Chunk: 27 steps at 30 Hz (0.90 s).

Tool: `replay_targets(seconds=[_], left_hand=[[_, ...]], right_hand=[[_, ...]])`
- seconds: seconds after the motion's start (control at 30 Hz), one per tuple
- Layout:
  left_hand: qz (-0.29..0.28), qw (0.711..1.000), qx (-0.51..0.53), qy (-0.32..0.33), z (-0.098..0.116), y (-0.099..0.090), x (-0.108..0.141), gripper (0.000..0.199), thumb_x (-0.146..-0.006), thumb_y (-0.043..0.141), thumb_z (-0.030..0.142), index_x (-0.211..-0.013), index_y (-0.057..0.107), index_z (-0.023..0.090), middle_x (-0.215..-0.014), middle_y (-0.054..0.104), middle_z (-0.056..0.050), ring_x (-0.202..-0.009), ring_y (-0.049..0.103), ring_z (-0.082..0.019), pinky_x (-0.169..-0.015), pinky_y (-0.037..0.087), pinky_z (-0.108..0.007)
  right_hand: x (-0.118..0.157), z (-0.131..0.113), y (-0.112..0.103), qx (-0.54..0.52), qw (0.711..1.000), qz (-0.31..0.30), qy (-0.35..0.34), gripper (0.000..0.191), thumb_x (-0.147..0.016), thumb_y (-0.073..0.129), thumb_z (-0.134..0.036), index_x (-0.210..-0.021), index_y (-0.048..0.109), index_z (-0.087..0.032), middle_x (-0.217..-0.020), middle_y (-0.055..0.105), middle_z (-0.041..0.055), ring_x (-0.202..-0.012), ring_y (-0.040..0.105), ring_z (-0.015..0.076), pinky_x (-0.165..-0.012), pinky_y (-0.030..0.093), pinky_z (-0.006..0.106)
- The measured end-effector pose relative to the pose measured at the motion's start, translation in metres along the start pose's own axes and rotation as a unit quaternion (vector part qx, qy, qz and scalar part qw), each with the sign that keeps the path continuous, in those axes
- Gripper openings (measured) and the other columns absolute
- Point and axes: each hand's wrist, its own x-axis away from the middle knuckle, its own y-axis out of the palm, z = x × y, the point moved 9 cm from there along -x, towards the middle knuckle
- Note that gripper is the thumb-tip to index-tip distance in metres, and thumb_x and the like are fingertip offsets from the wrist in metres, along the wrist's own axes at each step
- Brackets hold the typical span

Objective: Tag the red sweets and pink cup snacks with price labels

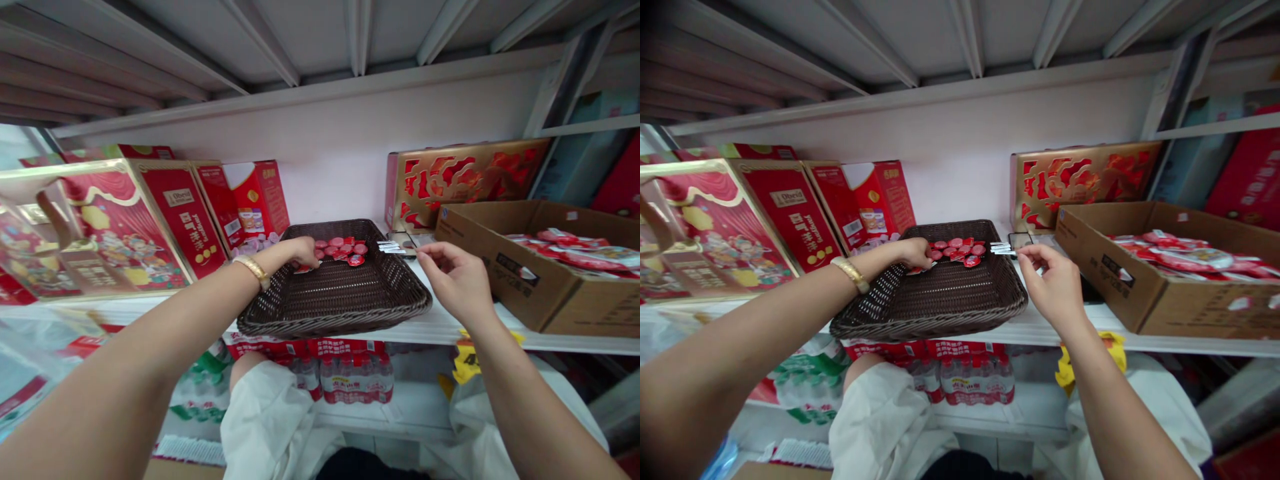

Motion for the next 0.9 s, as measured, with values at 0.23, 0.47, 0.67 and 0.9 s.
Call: replay_targets(seconds=[0.23, 0.47, 0.67, 0.9], left_hand=[[-0.105, 0.876, 0.445, 0.151, 0.049, -0.009, 0.037, 0.031, -0.072, 0.069, 0.027, -0.1, 0.069, 0.013, -0.087, 0.07, -0.007, -0.074, 0.063, -0.012, -0.073, 0.053, -0.028], [-0.253, 0.765, 0.526, 0.271, 0.128, -0.003, 0.095, 0.03, -0.073, 0.07, 0.019, -0.102, 0.07, 0.014, -0.09, 0.073, -0.006, -0.075, 0.068, -0.013, -0.064, 0.053, -0.022], [-0.29, 0.71, 0.561, 0.311, 0.163, -0.006, 0.117, 0.029, -0.072, 0.073, 0.018, -0.101, 0.07, 0.013, -0.088, 0.074, -0.007, -0.079, 0.069, -0.014, -0.068, 0.055, -0.023], [-0.17, 0.696, 0.645, 0.265, 0.158, -0.013, 0.098, 0.029, -0.068, 0.079, 0.014, -0.096, 0.072, 0.012, -0.083, 0.071, -0.006, -0.069, 0.062, -0.008, -0.066, 0.048, -0.022]], right_hand=[[0.0, -0.007, 0.001, -0.043, 0.999, -0.002, 0.0, 0.019, -0.08, 0.062, -0.034, -0.084, 0.07, -0.017, -0.069, 0.066, 0.0024, -0.056, 0.053, 0.0131, -0.056, 0.044, 0.027], [0.001, -0.053, 0.009, -0.077, 0.988, -0.09, -0.097, 0.025, -0.083, 0.064, -0.031, -0.105, 0.071, -0.021, -0.086, 0.069, 0.0037, -0.072, 0.06, 0.0153, -0.067, 0.046, 0.029], [0.001, -0.057, -0.007, -0.134, 0.985, -0.062, -0.094, 0.011, -0.081, 0.067, -0.029, -0.078, 0.072, -0.021, -0.08, 0.069, 0.0041, -0.075, 0.062, 0.0168, -0.067, 0.047, 0.029], [0.014, -0.027, -0.037, -0.273, 0.961, 0.034, 0.028, 0.014, -0.078, 0.072, -0.034, -0.079, 0.068, -0.02, -0.073, 0.064, 0.0005, -0.066, 0.056, 0.0125, -0.063, 0.045, 0.026]])
